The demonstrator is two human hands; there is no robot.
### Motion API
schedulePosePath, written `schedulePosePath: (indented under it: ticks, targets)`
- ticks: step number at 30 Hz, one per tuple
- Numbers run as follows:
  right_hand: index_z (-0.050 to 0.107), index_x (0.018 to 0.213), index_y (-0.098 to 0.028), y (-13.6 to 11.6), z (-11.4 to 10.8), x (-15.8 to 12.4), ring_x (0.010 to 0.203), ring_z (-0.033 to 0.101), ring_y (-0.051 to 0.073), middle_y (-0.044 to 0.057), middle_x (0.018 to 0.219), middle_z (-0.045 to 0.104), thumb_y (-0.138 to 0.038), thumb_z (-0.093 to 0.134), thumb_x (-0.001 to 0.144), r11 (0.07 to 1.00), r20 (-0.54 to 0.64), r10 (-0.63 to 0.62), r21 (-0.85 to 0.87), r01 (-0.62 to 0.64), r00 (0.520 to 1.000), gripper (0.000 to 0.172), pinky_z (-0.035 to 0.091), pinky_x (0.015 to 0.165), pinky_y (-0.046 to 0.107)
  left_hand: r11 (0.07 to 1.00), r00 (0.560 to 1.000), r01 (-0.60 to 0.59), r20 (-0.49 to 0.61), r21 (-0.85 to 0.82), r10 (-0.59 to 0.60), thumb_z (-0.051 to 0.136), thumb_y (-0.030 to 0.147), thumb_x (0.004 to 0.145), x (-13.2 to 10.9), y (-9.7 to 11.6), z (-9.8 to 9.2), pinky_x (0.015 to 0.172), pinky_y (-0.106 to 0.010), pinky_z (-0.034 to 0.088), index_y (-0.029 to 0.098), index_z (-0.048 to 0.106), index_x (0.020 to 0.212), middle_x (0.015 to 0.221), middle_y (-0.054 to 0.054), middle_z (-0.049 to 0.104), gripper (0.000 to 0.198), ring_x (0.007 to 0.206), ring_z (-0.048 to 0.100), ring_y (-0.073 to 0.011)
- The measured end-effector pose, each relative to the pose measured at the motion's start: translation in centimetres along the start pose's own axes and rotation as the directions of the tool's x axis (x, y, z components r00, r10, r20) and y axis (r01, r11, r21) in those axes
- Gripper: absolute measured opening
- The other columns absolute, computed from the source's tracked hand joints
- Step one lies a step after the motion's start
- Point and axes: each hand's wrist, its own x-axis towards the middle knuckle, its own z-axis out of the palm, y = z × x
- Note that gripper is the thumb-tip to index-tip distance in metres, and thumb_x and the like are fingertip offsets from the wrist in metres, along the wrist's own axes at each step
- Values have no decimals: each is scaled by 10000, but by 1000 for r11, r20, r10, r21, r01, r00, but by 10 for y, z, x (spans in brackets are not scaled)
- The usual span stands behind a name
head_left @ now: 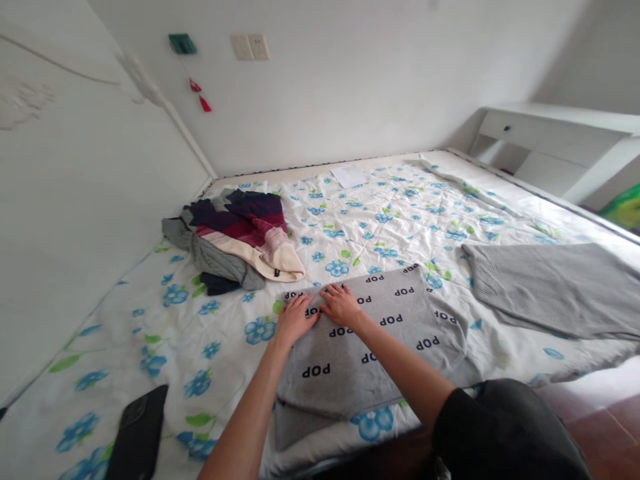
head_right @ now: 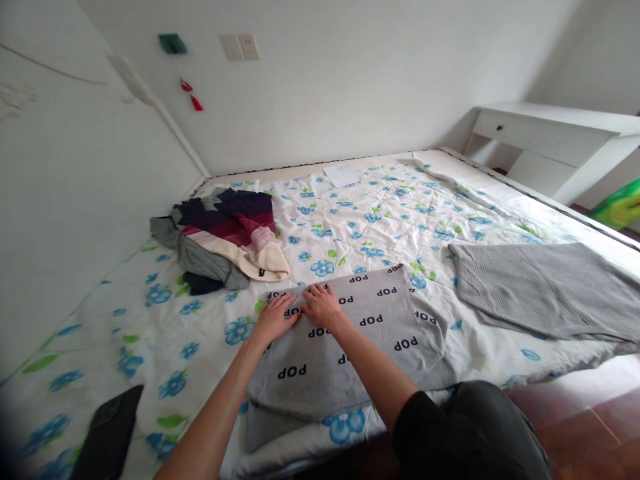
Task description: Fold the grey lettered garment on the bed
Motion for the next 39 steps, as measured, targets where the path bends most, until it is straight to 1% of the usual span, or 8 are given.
schedulePosePath:
  ticks: [4,9,16,21,25,28,32,39]
  targets:
    - [567,1758,-355,29,-15,-12,1743,351,359,7,1848,471,-596,543,1163,1000,35,16,14,-16,999,643,183,1437,474,1000,1000,3,5,-22,-2,668,477,1075,4,-2,1,1405,-592,354,282,636,1680,1836,-97,513,636,1726,417,-378]
    - [428,1838,-312,122,-58,-51,1789,253,350,84,1924,306,-780,439,1148,976,76,183,-134,-172,980,834,175,1451,566,998,1000,5,1,-66,-5,686,506,1070,6,-6,3,1415,-609,324,287,646,1667,1833,-113,515,637,1733,407,-385]
    - [380,1852,-254,227,-109,-99,1804,218,341,146,1929,276,-633,428,1198,873,77,475,-166,-458,877,757,176,1432,670,996,1000,-9,-24,-92,7,676,515,1063,8,-11,9,1397,-622,343,271,641,1669,1833,-132,512,655,1734,398,-399]
    - [523,1765,-259,240,-95,-107,1782,283,291,116,1899,373,-442,379,1218,896,-131,426,-78,-438,895,594,250,1431,587,997,999,-10,-37,-81,7,673,544,1060,10,-16,13,1387,-568,368,295,653,1650,1825,-109,530,641,1732,404,-372]
    - [543,1719,-141,249,-96,-92,1668,478,334,222,1787,515,-436,681,1069,812,-337,570,92,-576,749,728,370,1376,476,997,999,-14,-33,-75,12,672,534,1061,12,-20,17,1402,-558,352,286,652,1651,1826,-105,529,640,1739,398,-369]
    - [652,1589,-129,260,-108,-82,1431,691,342,205,1525,739,-492,868,905,727,-284,687,265,-634,669,804,519,1231,427,997,1000,-8,-17,-73,7,665,520,1068,13,-21,17,1417,-564,330,267,632,1670,1839,-108,509,654,1748,382,-370]
    - [818,1167,-185,270,-119,-84,1022,795,276,90,1082,853,-464,839,902,633,-112,746,423,-648,656,387,595,908,327,998,1000,3,-13,-70,-4,667,516,1072,13,-19,17,1427,-556,312,276,627,1671,1843,-95,505,647,1753,373,-366]
    - [810,1102,-231,273,-119,-93,938,766,263,72,983,836,-479,821,931,585,-245,804,489,-647,542,301,552,771,303,996,1000,9,-16,-88,-11,664,556,1061,11,-18,18,1421,-567,335,243,634,1660,1840,-125,503,677,1751,378,-391]
